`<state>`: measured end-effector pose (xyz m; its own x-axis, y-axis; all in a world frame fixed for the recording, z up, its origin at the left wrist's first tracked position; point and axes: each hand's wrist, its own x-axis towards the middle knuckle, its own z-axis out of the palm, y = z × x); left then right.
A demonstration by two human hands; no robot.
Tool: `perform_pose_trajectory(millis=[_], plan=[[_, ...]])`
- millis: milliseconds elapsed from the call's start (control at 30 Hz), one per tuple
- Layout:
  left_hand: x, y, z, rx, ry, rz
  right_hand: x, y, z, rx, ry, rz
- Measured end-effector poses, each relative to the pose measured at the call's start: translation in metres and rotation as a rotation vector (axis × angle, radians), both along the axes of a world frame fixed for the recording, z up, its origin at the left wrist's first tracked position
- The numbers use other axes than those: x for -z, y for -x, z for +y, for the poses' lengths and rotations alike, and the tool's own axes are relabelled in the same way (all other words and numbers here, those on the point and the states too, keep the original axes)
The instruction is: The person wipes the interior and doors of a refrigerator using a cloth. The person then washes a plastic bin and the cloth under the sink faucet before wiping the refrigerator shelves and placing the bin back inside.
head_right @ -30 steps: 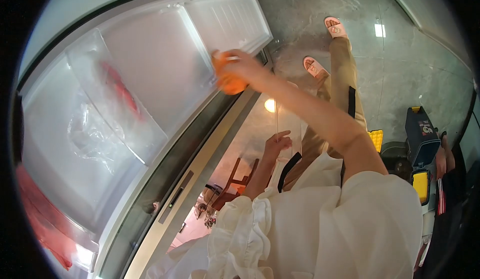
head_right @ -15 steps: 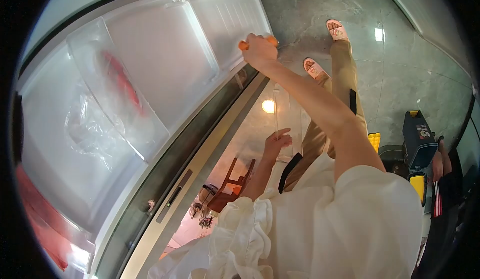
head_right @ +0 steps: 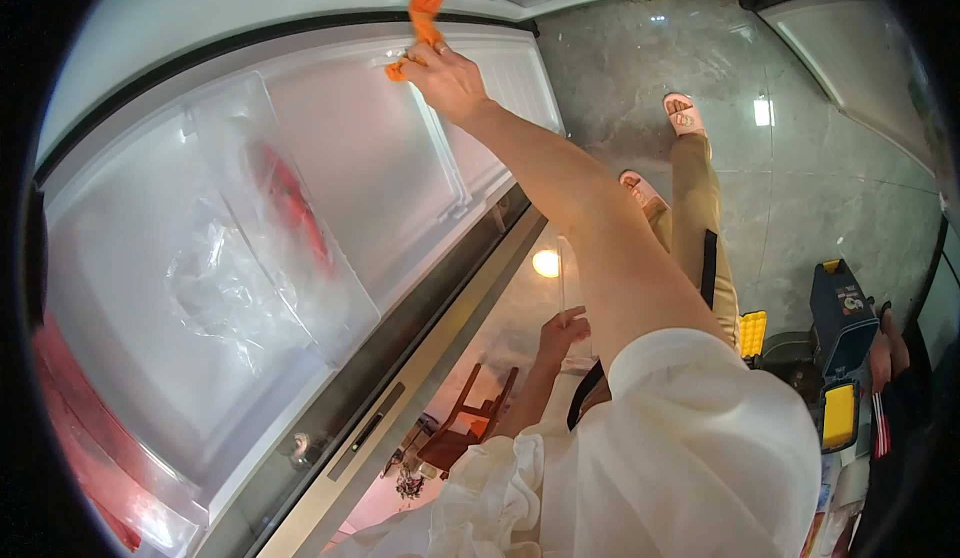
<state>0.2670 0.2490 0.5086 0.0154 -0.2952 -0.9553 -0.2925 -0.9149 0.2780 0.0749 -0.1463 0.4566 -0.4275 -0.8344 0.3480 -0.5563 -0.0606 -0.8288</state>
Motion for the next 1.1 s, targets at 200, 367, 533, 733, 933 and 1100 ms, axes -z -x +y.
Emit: perform_pose_trajectory(millis=[200, 367, 533, 733, 933, 1100], plan=[[-0.003, 0.006, -0.005, -0.03, 0.009, -0.004, -0.017, -0.018, 0.056, -0.063, -0.162, -0.212], [0.005, 0.003, -0.005, -0.01, 0.024, 0.053, -0.085, -0.005, 0.04, 0.078, -0.023, -0.528], [0.004, 0.009, -0.012, 0.042, 0.026, -0.009, -0.142, -0.008, -0.031, 0.078, 0.211, -0.56], [-0.003, 0.01, -0.015, 0.108, 0.071, -0.058, -0.066, -0.025, -0.021, 0.345, -0.206, -0.739], [0.016, -0.007, 0.008, 0.04, 0.026, 0.016, -0.026, 0.001, -0.008, 0.344, -0.42, -0.845], [0.016, -0.005, 0.016, 0.054, -0.04, 0.002, -0.116, 0.026, -0.026, 0.007, 0.282, -1.041]])
